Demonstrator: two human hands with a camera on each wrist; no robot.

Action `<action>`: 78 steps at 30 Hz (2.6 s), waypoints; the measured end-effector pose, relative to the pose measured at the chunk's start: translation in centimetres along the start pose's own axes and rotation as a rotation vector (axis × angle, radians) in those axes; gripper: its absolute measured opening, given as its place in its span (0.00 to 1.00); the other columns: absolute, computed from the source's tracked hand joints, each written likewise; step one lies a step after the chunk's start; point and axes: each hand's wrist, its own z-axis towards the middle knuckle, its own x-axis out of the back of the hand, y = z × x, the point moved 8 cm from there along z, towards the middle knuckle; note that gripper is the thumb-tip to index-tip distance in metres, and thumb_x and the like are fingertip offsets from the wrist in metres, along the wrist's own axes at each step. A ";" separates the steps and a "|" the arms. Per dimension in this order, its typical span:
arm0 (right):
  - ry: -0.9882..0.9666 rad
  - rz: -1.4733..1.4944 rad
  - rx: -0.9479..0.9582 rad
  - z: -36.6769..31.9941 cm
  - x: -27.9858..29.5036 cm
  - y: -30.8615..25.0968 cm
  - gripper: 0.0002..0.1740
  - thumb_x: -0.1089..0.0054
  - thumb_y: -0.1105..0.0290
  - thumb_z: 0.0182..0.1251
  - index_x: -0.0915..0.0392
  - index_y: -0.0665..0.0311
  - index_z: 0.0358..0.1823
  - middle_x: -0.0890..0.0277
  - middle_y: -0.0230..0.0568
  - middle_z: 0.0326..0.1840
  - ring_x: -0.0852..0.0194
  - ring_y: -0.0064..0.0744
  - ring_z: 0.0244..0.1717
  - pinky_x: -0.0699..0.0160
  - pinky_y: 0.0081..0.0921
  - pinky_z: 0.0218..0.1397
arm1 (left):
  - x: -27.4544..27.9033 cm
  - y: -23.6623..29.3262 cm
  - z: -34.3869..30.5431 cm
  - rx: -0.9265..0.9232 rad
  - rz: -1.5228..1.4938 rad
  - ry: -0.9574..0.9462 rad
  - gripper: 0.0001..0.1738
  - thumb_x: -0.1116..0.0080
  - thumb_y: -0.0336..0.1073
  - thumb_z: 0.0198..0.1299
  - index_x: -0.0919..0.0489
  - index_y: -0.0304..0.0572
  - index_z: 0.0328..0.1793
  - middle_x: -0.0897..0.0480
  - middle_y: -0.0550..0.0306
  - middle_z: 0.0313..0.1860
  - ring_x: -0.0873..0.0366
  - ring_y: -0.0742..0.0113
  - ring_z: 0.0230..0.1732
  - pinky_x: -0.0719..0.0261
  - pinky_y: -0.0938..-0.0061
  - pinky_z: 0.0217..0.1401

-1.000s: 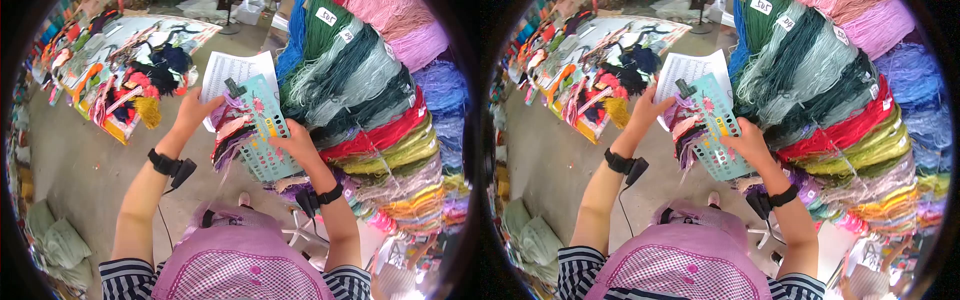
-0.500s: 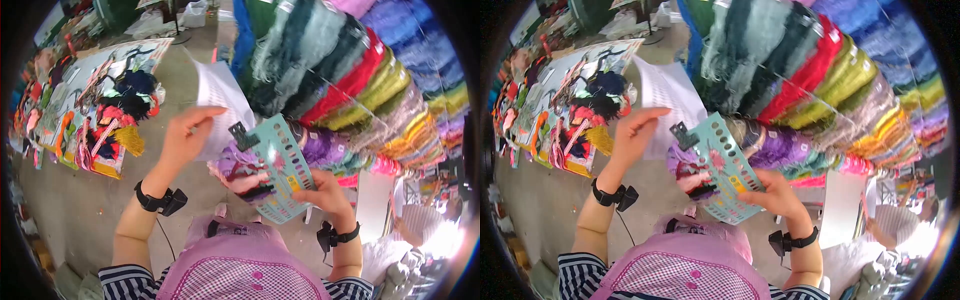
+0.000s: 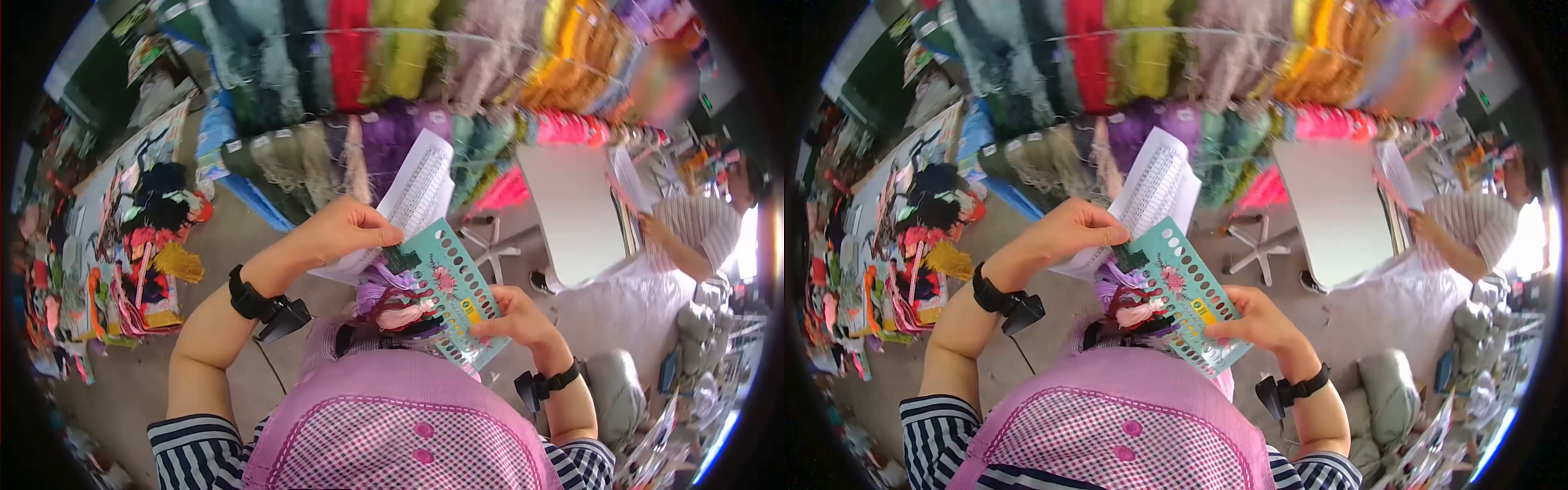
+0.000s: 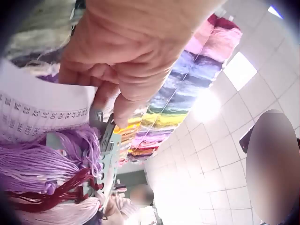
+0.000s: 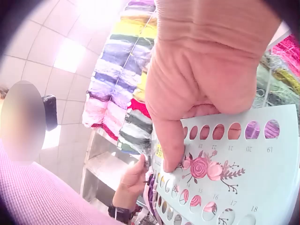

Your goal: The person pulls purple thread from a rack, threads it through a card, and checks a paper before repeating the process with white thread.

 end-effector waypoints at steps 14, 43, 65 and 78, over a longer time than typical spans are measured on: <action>0.313 0.188 0.145 -16.6 12.0 5.9 0.31 0.28 0.79 0.53 0.27 0.69 0.62 0.18 0.33 0.49 0.22 0.20 0.43 0.21 0.20 0.45 | -12.1 4.7 11.9 -0.258 0.394 0.125 0.16 0.34 0.32 0.57 0.14 0.38 0.52 0.13 0.58 0.44 0.20 0.75 0.43 0.24 0.79 0.48; 1.174 0.589 0.568 -10.2 29.7 6.1 0.22 0.36 0.83 0.60 0.26 0.65 0.56 0.17 0.38 0.49 0.18 0.26 0.48 0.20 0.26 0.53 | -16.2 4.0 41.0 -0.573 0.439 -0.107 0.37 0.47 0.17 0.52 0.30 0.54 0.70 0.24 0.47 0.66 0.21 0.54 0.62 0.22 0.67 0.60; 0.921 0.771 0.388 -8.1 34.4 9.2 0.24 0.38 0.85 0.59 0.30 0.69 0.58 0.19 0.43 0.51 0.18 0.30 0.46 0.18 0.28 0.53 | -18.8 3.5 36.2 -0.798 1.161 0.370 0.21 0.42 0.36 0.63 0.22 0.49 0.63 0.32 0.57 0.74 0.40 0.52 0.74 0.41 0.54 0.66; 1.270 0.353 0.906 -24.4 27.6 -7.7 0.37 0.36 0.80 0.49 0.36 0.71 0.65 0.22 0.48 0.53 0.19 0.41 0.51 0.17 0.36 0.54 | -15.0 3.2 36.0 -0.583 1.274 0.584 0.59 0.47 0.81 0.45 0.25 0.26 0.62 0.48 0.38 0.80 0.55 0.43 0.80 0.48 0.42 0.67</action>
